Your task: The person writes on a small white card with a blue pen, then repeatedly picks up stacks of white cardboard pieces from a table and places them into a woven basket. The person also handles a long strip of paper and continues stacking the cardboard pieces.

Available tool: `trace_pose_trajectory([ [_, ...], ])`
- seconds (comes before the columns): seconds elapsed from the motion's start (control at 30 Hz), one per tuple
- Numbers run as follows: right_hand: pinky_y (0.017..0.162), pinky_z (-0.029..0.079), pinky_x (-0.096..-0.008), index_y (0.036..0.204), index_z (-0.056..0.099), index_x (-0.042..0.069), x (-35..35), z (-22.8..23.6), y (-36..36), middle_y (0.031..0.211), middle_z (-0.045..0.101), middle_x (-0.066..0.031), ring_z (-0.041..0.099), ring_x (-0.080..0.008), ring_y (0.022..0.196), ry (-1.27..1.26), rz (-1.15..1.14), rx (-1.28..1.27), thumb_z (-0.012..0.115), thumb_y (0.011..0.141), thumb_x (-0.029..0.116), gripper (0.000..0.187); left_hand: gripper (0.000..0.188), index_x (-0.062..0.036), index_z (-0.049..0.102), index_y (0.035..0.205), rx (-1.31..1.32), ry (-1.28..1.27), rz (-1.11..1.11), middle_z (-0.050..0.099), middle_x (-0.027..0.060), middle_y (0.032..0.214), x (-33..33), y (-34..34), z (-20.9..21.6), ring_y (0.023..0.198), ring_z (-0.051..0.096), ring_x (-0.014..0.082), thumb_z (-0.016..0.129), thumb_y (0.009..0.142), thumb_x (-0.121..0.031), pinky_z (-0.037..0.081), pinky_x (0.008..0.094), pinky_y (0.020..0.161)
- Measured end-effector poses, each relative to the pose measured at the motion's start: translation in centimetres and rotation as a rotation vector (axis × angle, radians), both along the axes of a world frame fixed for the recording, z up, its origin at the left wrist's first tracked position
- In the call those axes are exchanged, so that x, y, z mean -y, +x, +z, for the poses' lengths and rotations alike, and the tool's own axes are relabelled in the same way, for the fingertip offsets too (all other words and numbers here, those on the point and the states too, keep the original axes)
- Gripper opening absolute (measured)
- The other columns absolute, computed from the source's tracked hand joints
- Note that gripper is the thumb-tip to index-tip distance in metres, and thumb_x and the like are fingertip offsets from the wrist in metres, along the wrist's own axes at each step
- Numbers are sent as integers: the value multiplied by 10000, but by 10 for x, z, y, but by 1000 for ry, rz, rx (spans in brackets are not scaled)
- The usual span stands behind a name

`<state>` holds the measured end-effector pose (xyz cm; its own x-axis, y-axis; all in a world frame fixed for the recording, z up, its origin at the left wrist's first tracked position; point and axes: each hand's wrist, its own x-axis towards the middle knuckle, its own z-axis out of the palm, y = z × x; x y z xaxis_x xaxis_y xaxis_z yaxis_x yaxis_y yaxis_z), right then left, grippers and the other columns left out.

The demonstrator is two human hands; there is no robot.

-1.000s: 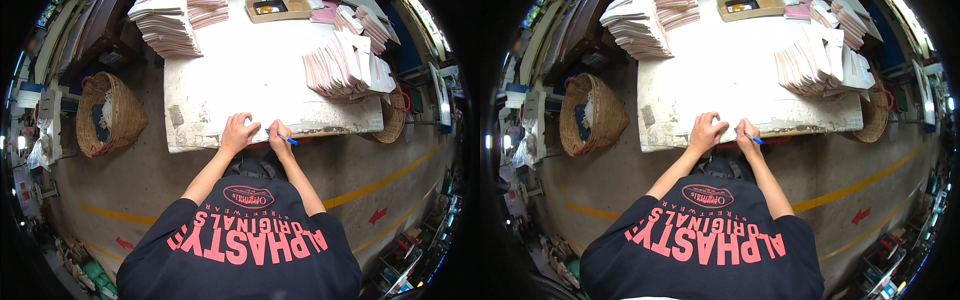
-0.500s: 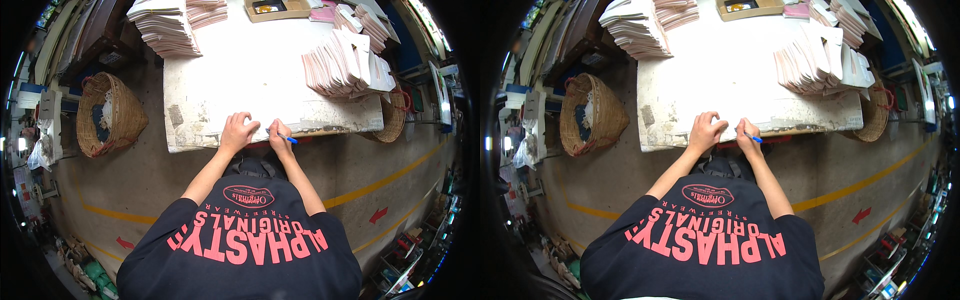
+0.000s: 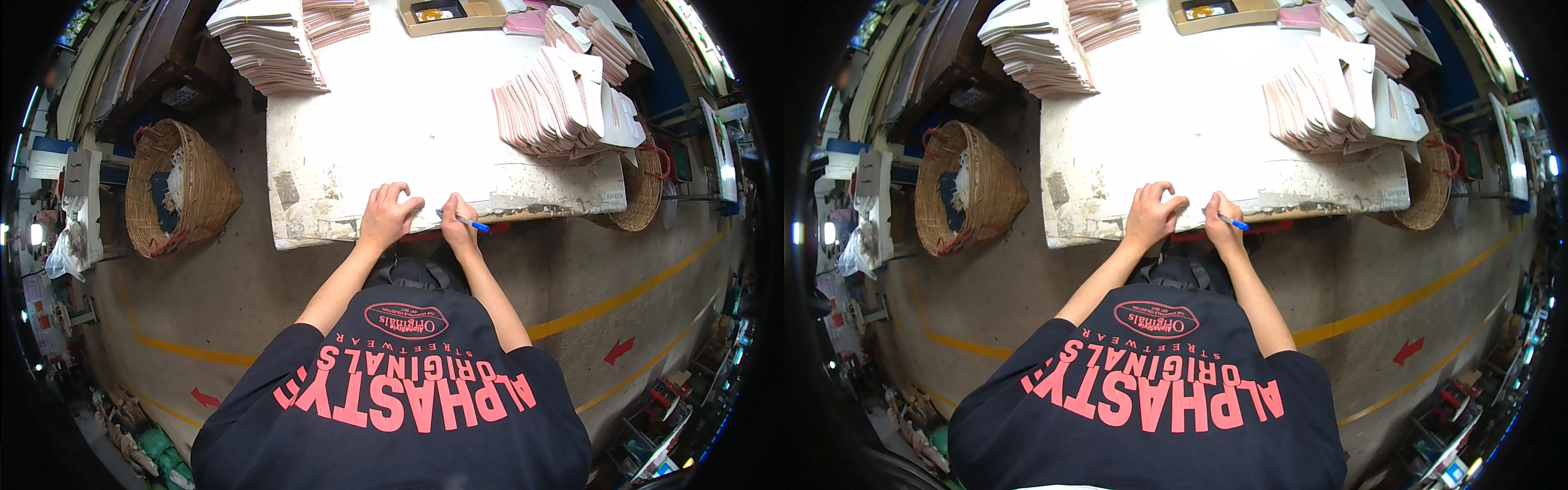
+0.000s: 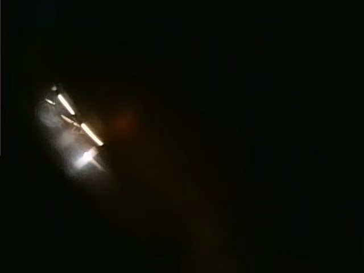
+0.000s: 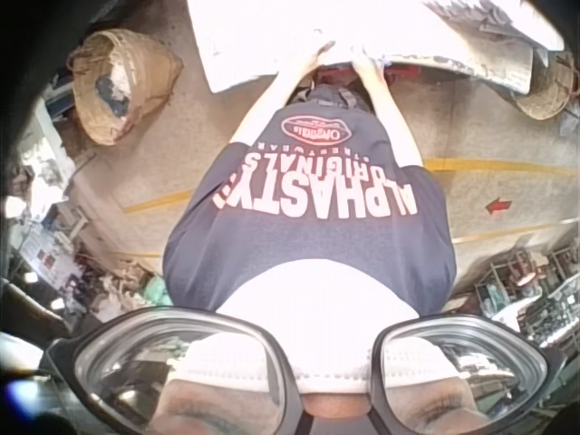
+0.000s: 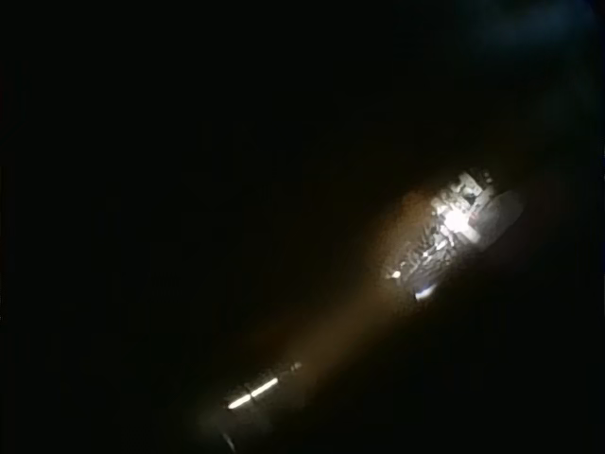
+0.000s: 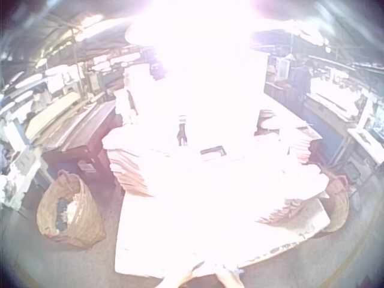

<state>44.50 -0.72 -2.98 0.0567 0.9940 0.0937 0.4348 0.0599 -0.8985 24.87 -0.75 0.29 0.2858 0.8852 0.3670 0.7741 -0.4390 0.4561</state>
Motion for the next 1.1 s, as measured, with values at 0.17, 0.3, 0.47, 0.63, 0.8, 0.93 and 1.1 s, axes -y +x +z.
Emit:
trace_pose_trajectory([
  [0.17,572,476,-400,811,586,4,-2,-6,-1,616,575,-126,590,-250,558,19,-34,-39,468,1134,246,421,278,-230,756,1027,7,-6,3,610,59,1105,0,0,-1,1016,603,278,795,783,-103,473,421,877],
  [0.3,520,430,-318,804,592,16,-2,-9,1,583,542,-40,518,-115,523,30,-109,-107,437,1156,285,469,311,-225,754,1064,-10,43,21,611,68,1114,0,0,-4,1026,604,284,786,784,-92,474,426,886],
  [0.47,538,438,-303,807,584,15,0,-10,4,607,563,-33,534,-112,554,29,-29,-131,434,1155,293,470,402,-218,736,1145,-61,88,81,607,75,1135,0,3,-8,1054,600,290,759,776,-59,471,432,911],
  [0.63,548,448,-319,809,585,14,1,-5,1,606,557,-47,535,-127,549,62,9,-85,429,1153,277,460,420,-220,733,1165,-72,48,82,600,72,1154,0,2,-8,1074,593,290,754,776,-62,465,432,926],
  [0.8,558,458,-342,817,591,7,-7,0,-4,602,544,-77,545,-162,541,106,50,-26,424,1150,256,448,355,-230,754,1118,-42,52,23,592,65,1158,2,1,-5,1086,590,291,774,789,-98,465,433,930],
  [0.93,568,468,-360,822,591,6,-9,0,-9,606,548,-90,551,-182,545,92,31,-20,425,1149,256,444,271,-235,769,1063,-30,68,-10,588,64,1152,2,-1,-4,1087,589,291,785,813,-133,467,434,931],
  [1.1,601,507,-422,824,605,20,-7,2,-5,647,608,-155,635,-319,604,70,57,25,473,1122,227,386,206,-238,765,1055,-39,48,-6,587,60,1148,2,-1,-4,1093,587,283,783,856,-186,469,433,928],
])
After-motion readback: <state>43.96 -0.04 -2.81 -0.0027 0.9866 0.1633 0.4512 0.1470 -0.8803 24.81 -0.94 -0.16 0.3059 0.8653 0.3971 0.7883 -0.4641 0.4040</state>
